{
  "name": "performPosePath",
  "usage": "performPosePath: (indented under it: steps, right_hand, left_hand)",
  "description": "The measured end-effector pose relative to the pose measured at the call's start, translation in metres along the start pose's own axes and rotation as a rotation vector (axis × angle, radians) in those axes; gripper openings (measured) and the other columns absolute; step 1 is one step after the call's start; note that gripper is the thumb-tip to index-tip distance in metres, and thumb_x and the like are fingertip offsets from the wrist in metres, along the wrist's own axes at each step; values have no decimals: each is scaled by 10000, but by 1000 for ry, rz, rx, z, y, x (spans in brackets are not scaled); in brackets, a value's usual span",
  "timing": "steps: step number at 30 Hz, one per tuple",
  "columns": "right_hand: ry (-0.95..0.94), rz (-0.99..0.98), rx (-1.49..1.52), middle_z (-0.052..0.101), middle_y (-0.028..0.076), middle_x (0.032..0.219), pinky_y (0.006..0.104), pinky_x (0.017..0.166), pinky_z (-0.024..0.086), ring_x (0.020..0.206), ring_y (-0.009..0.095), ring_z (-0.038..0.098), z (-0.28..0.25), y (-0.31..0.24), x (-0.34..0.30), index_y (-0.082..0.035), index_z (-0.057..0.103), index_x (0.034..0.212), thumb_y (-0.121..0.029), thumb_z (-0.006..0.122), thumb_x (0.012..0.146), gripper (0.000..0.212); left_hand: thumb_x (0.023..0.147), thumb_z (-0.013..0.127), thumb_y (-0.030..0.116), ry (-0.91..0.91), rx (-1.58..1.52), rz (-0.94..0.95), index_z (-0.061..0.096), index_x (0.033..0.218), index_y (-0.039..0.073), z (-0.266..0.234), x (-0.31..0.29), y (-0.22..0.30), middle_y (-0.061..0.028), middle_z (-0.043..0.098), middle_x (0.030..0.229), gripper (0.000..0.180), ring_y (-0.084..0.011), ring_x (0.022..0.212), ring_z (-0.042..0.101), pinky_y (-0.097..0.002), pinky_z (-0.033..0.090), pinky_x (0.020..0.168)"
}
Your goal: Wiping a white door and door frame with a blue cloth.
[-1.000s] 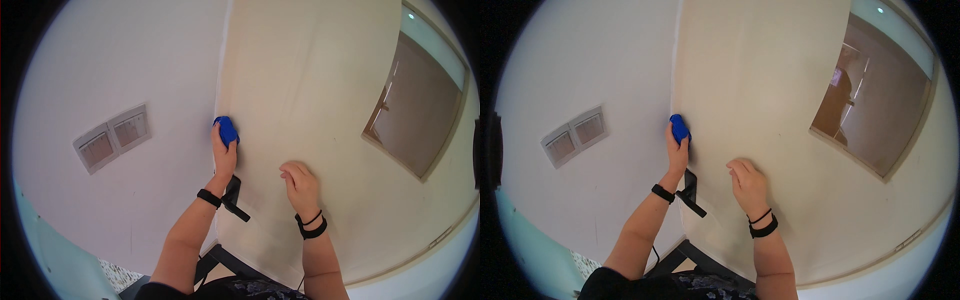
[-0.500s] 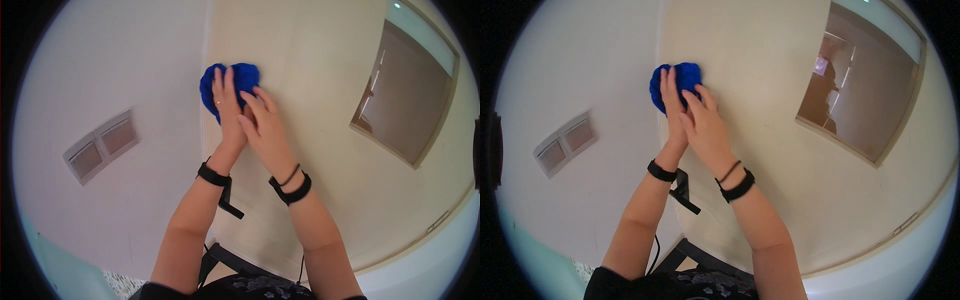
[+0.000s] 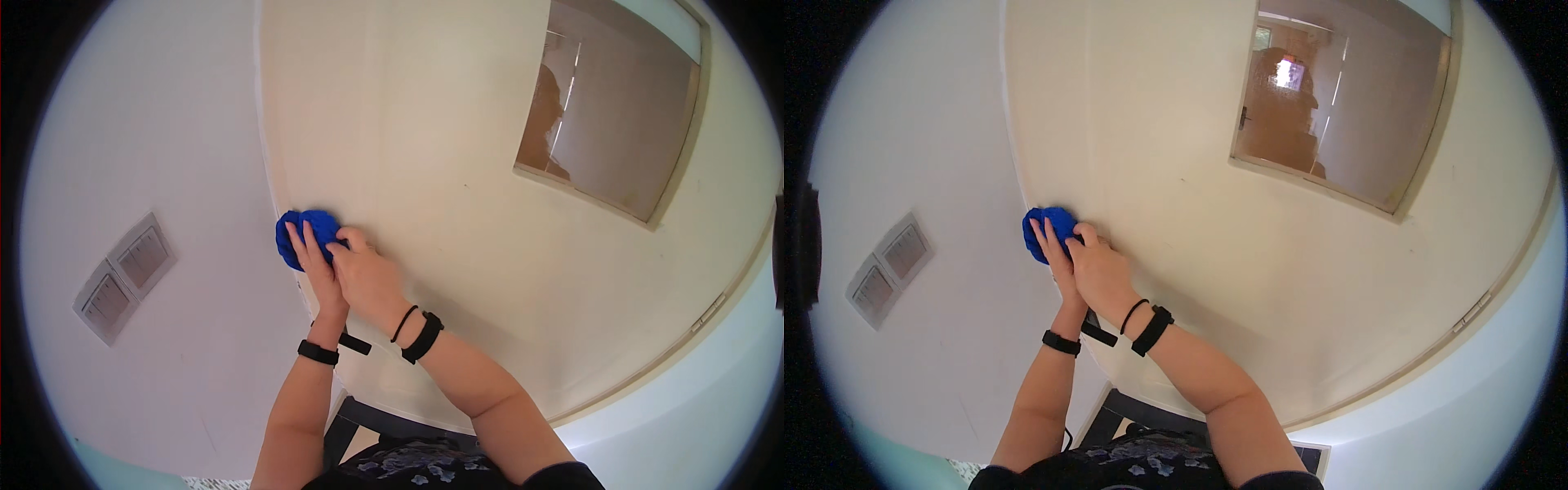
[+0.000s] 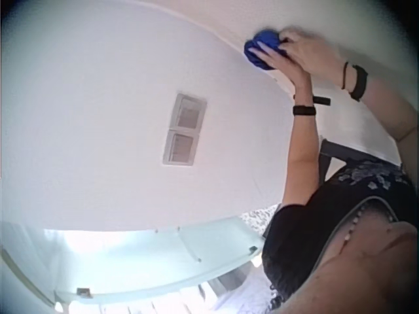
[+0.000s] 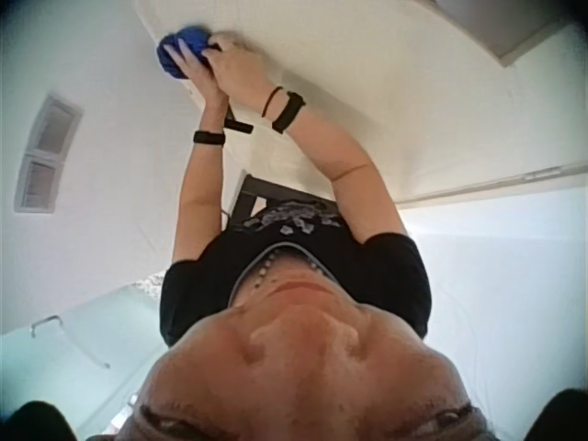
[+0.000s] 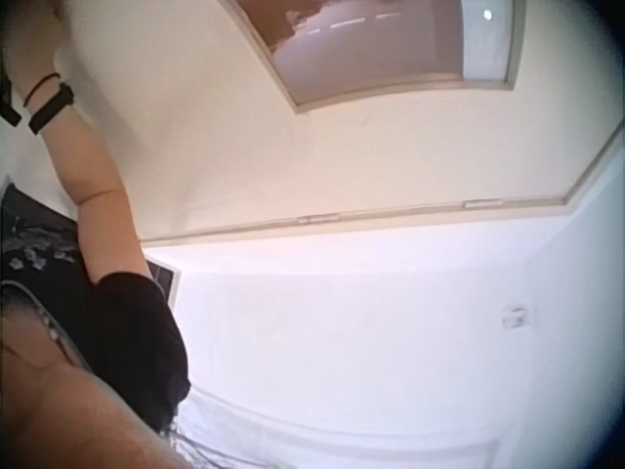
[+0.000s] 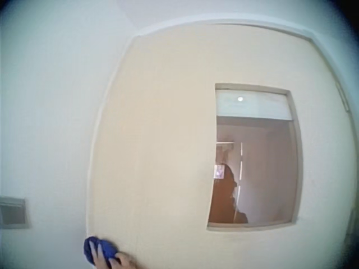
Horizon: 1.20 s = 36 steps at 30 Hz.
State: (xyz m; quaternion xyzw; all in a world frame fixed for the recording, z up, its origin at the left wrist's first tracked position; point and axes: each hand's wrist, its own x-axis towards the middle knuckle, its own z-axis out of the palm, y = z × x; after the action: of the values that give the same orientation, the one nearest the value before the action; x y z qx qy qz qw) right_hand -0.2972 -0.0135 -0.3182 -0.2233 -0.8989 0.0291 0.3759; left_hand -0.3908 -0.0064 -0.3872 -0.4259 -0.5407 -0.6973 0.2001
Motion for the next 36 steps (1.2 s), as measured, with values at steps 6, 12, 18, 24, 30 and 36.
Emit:
performPosePath:
  steps: [6, 12, 18, 24, 30, 36]
  right_hand:
    - [-27, 29, 64, 491, 88, 1172, 373, 706, 511, 890, 273, 603, 6, -5, -5, -22, 599, 1044, -102, 525, 847, 226]
    - [92, 67, 133, 481, 118, 1163, 383, 745, 501, 921, 297, 583, -5, -8, 2, -6, 574, 1059, -92, 513, 859, 226]
    - [359, -35, 145, 473, 167, 1171, 385, 821, 467, 979, 336, 545, -70, -12, 38, 18, 558, 1070, -64, 517, 850, 238]
    - [460, -181, 30, 474, 175, 1216, 389, 845, 458, 982, 339, 549, -114, -19, 73, 54, 544, 1094, -59, 516, 846, 274]
    - [311, -147, -91, 494, 146, 1210, 392, 810, 471, 975, 329, 559, -100, -18, 60, 35, 557, 1084, -94, 510, 852, 269]
    - [241, -110, -43, 497, 138, 1194, 392, 785, 484, 948, 320, 568, -62, -4, 18, 29, 555, 1083, -82, 523, 837, 272]
  left_hand:
    - [897, 500, 121, -58, -106, -52, 233, 1429, 70, -12, -3, 4, -191, 53, 1508, 597, -346, 1387, 112, -432, 190, 1095]
    - [920, 478, 234, -137, -244, -121, 167, 1445, 73, -18, 10, 37, -210, 7, 1506, 632, -352, 1395, 52, -434, 126, 1106]
    - [834, 473, -18, -99, -419, 89, 186, 1434, 44, -11, 66, 90, -216, 98, 1497, 669, -336, 1397, 90, -395, 130, 1106]
    - [808, 519, -101, 22, -461, 131, 426, 1328, 103, 2, 103, 114, -131, 293, 1422, 566, -289, 1274, 363, -356, 391, 989]
    - [820, 519, -75, 100, -321, 81, 449, 1310, 86, 7, 76, 95, -130, 336, 1383, 520, -298, 1263, 370, -378, 372, 1000]
    - [813, 496, -80, 83, -172, 5, 451, 1295, 65, 1, 22, 69, -136, 336, 1382, 506, -316, 1260, 371, -405, 348, 1017]
